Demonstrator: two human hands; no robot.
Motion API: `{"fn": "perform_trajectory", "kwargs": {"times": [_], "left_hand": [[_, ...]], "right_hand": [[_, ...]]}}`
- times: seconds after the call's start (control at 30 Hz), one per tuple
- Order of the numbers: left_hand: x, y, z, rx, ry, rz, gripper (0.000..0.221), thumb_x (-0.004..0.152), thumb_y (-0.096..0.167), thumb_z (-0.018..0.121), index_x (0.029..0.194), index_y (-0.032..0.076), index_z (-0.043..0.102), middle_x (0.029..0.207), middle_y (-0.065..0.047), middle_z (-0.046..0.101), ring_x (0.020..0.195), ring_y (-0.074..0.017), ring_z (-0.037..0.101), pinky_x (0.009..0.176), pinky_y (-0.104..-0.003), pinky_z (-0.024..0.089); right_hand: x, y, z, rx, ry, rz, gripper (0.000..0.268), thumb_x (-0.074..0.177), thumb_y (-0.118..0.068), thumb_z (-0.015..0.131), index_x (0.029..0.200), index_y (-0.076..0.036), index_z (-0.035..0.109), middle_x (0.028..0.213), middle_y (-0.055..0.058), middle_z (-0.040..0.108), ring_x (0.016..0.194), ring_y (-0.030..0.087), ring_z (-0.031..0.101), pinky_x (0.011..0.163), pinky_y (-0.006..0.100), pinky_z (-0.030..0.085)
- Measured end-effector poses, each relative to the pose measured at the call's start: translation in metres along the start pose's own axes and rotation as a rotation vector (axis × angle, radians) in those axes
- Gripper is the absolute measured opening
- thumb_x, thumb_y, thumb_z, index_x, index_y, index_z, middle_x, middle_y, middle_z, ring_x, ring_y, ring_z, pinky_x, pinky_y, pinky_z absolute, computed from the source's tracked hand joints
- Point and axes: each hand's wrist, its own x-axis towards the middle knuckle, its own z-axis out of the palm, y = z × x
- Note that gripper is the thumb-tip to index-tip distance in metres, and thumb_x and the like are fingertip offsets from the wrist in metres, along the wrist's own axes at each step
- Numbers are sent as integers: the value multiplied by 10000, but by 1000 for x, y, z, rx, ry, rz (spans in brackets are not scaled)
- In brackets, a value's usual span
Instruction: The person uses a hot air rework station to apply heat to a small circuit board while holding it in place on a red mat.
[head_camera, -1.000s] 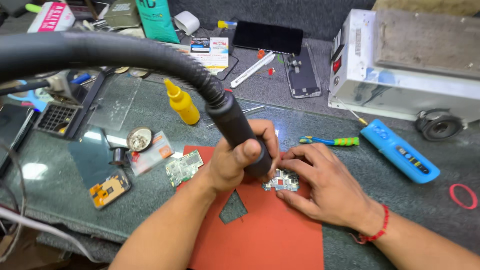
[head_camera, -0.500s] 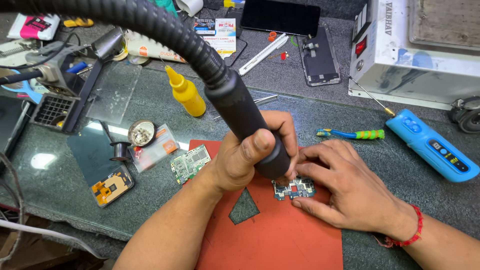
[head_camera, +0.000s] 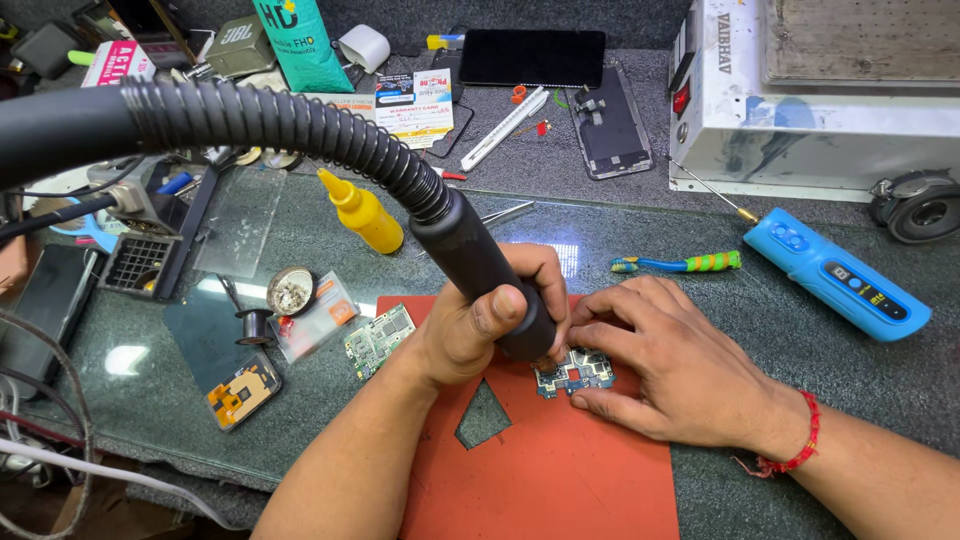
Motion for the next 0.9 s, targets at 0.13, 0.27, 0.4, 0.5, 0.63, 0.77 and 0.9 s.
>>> {"fn": "perform_trajectory", "kwargs": {"times": [0.13,0.27,0.4,0.5,0.63,0.77,0.9], "left_hand": [[1,1,1,-15,-23,27,811,878,832,628,865,22,577,759,-94,638,738,-183,671,687,-337,580],[3,1,3,-28,-2,45,815,883,827,626,894,14,580,802,-108,649,782,-202,683,722,-345,589],[4,0,5,-4,31,67,806,886,823,624,923,19,574,852,-107,659,840,-202,694,756,-351,603],[4,-1,4,44,27,75,795,892,817,631,921,24,579,862,-96,663,843,-187,679,774,-344,593],[3,-1,3,143,27,75,788,897,821,632,904,34,603,851,-65,655,834,-161,665,789,-318,572],[2,-2,2,133,-7,39,778,884,816,640,881,39,599,821,-49,634,792,-147,645,734,-302,553],[2,-3,4,130,-18,44,779,886,815,637,887,37,603,827,-52,644,795,-146,649,728,-297,548]], "right_hand": [[0,1,0,11,-4,0,418,741,-400,822,1066,-152,738,1146,63,623,1082,280,557,960,431,423],[0,1,0,-5,-7,-2,421,739,-418,817,1037,-136,727,1141,75,616,1083,291,551,962,435,419],[1,0,-1,-15,-18,6,417,743,-424,812,1020,-126,723,1127,74,617,1084,292,550,964,436,420],[0,0,0,-10,-12,3,432,749,-424,807,1045,-121,722,1126,71,618,1093,292,550,970,438,419],[0,1,0,-17,-8,5,475,742,-433,810,1068,-102,710,1130,83,612,1088,299,545,963,440,420],[0,1,0,-14,-13,9,465,738,-431,814,1061,-110,715,1123,76,615,1092,300,546,962,445,418],[1,1,0,-22,-12,8,440,733,-439,814,1009,-113,710,1119,80,613,1087,303,545,956,445,421]]}}
